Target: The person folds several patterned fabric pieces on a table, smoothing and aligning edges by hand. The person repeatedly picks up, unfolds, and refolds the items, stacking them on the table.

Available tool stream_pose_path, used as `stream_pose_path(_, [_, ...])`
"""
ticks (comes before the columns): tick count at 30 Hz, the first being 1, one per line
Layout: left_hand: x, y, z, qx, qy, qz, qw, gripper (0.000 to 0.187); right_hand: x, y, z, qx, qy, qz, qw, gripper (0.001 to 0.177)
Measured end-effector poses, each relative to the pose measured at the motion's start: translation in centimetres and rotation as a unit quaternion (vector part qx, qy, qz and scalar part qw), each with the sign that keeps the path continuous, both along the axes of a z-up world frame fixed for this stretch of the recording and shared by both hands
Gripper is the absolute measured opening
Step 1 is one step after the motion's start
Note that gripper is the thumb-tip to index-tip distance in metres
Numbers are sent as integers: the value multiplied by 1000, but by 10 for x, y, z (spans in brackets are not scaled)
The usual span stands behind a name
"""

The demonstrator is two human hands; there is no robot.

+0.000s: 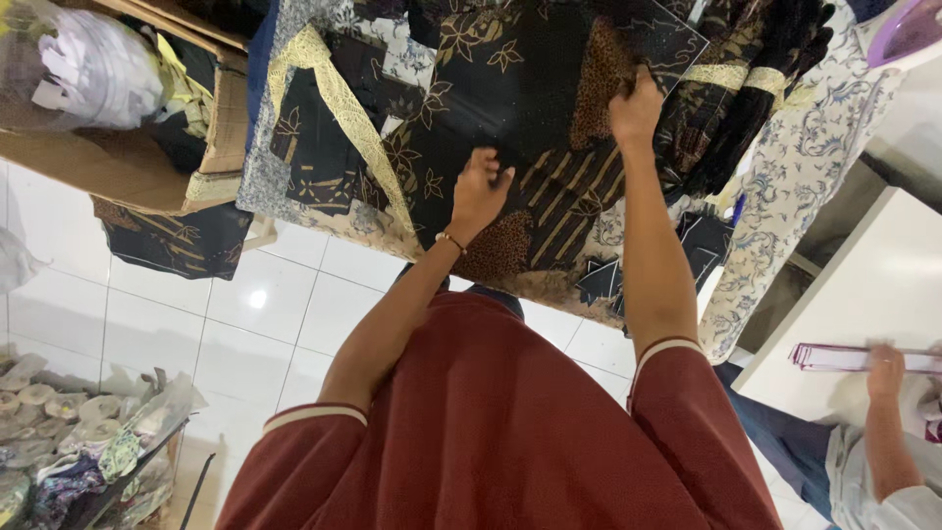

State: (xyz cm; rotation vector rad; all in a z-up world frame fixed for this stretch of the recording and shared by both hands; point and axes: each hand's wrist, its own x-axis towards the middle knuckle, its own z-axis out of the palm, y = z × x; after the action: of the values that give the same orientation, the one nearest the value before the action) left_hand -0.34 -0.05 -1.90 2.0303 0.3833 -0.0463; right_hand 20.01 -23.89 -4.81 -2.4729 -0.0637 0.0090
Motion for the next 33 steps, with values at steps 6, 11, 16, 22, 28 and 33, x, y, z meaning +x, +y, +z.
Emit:
stream_pose_path(6, [29, -22, -60, -183, 193, 136, 954, 59, -6, -5, -41, -68, -49, -14, 996, 32])
stream_pose_path(11, [75, -40, -34, -249, 334, 284, 863, 78, -15, 16, 6, -169, -111, -51, 978, 61])
stream_pose_path(16, [95, -36, -9, -333, 328, 368, 804, 95, -95, 49, 67, -84, -54, 204, 974, 57])
stream_pose_path(22, [101, -38, -16, -445, 249, 344, 788, 33, -153, 71, 42, -179, -75, 193, 962, 66])
stream_pose_path(28, [109, -45, -21, -359, 235, 296, 853, 53, -132, 60, 7, -211, -39, 156, 964, 72])
stream_pose_path(33, [115, -46, 2, -306, 190, 257, 897, 58, -121, 56, 38, -199, -85, 174, 961, 81])
